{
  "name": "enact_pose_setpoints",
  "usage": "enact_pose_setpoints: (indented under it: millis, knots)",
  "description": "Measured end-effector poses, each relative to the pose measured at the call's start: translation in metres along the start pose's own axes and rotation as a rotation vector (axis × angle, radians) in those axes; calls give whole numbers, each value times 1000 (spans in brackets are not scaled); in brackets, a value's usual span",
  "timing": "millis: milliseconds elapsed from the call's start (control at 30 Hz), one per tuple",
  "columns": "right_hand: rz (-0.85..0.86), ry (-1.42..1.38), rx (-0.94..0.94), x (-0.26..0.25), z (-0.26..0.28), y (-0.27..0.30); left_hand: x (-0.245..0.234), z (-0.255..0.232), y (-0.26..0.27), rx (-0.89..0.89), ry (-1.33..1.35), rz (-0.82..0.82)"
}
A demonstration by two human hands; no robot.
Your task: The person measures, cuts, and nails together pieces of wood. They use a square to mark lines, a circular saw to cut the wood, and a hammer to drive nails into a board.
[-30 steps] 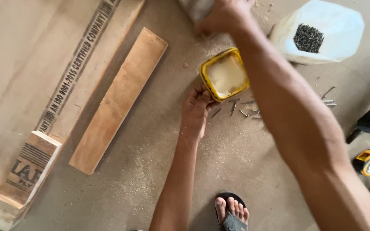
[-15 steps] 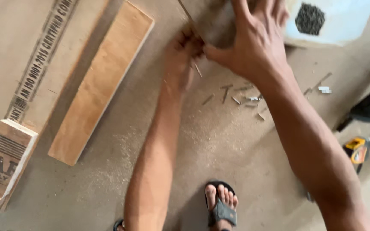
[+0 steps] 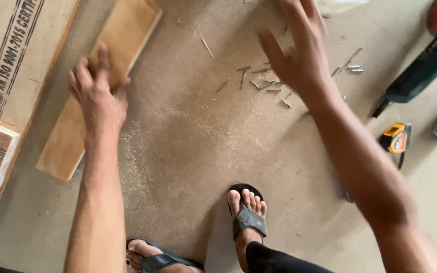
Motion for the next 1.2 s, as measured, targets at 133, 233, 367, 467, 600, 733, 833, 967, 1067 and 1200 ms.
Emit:
enact_pose_setpoints:
  millis: [133, 233, 367, 467, 600, 733, 833, 967, 1067, 1200]
  knots:
    - [19, 273, 317, -85, -18, 130, 3, -32, 33, 183, -67, -144]
    - [91, 542, 416, -133, -24, 211, 7, -85, 55, 311, -17, -337]
    - [150, 564, 728, -145, -45, 275, 44, -172, 59, 376, 318, -361]
    - [16, 590, 598, -140, -34, 267, 68, -196, 49, 177, 458, -255]
    - [-21, 313, 664, -116, -37, 231, 71, -218, 42, 152, 544, -182]
    - [51, 106, 740, -78, -47, 182, 98, -215, 39, -358, 758, 119]
    - [18, 28, 756, -58, -45, 149, 121, -236, 34, -295, 532, 156]
    - [-41, -34, 711, -44, -27, 128, 130, -271, 35, 201, -41, -25]
    - [-26, -89, 766, -29, -20, 125, 145, -268, 44, 151, -109, 297]
    - [47, -113, 876, -15, -8, 127, 93, -253, 37, 195, 25, -145]
Point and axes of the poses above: each hand's wrist, its own y-axis away from the middle knuckle, its own x-axis out of the palm, z = x × y, the point moved 7 cm from there along -y, towards the middle knuckle, and after that the axes turned 13 degrees about -z, right-handed, at the moved point
